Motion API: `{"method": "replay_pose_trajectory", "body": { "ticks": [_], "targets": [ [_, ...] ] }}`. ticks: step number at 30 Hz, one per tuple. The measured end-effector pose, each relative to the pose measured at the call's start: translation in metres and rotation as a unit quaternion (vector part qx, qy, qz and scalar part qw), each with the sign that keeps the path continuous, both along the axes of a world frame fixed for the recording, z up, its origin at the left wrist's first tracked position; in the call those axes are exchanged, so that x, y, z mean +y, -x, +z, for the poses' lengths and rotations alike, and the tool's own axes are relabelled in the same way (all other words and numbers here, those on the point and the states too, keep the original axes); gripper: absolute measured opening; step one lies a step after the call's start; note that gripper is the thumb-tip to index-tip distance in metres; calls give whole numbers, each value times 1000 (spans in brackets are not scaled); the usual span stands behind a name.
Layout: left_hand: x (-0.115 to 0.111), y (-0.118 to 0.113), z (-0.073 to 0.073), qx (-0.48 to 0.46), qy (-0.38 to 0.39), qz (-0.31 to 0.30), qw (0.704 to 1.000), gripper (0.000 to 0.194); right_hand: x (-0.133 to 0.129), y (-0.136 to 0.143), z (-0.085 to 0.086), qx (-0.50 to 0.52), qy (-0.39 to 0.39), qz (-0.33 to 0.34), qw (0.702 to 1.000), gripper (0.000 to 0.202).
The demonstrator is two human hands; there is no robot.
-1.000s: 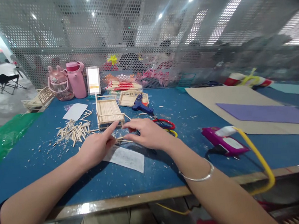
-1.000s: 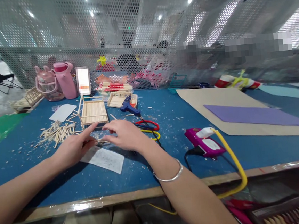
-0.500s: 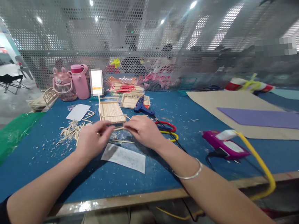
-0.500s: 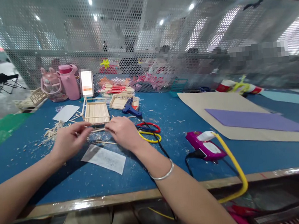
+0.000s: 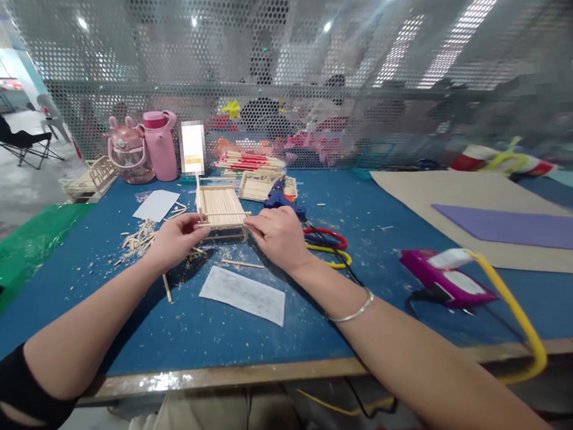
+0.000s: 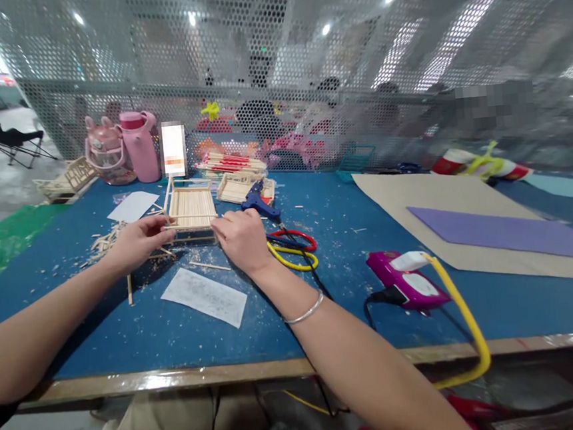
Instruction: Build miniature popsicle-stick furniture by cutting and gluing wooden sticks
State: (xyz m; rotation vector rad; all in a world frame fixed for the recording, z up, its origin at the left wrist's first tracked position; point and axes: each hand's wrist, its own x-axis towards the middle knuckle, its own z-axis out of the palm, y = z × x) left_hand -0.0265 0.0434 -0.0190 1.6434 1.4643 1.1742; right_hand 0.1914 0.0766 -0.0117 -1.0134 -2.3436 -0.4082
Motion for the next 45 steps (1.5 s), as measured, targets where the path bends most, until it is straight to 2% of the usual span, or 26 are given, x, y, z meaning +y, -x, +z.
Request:
{"method": "replay_pose_trajectory", "body": {
  "ticks": [6,10,12,17,22,29,36,45],
  "targets": [
    [2,-3,3,27,-17,36,999,22,0,5,-2,7,23,1,1000,29],
    [1,-5,1,31,-22,56,998,23,-2,6,-2,93,75,9,993,15],
    [1,-6,1,34,-28,61,997,23,-3,6,-2,178,128,6,976,8],
    [0,-6,0,42,-33,66,996,25,4,6,-7,340,269,24,901,26],
    [1,-6,-2,16,-26,78,996,25,14,2,-14,358,336,62,869,19],
    [0,-5,-3,-5,-22,81,997,31,14,2,-14,394,376,89,834,23],
    [-3,-2,-4,45,-41,109,992,32,13,4,-14,357,348,71,864,25],
    [-6,-5,-1,78,-56,130,987,30,14,5,-14,358,356,76,860,25]
  ]
}}
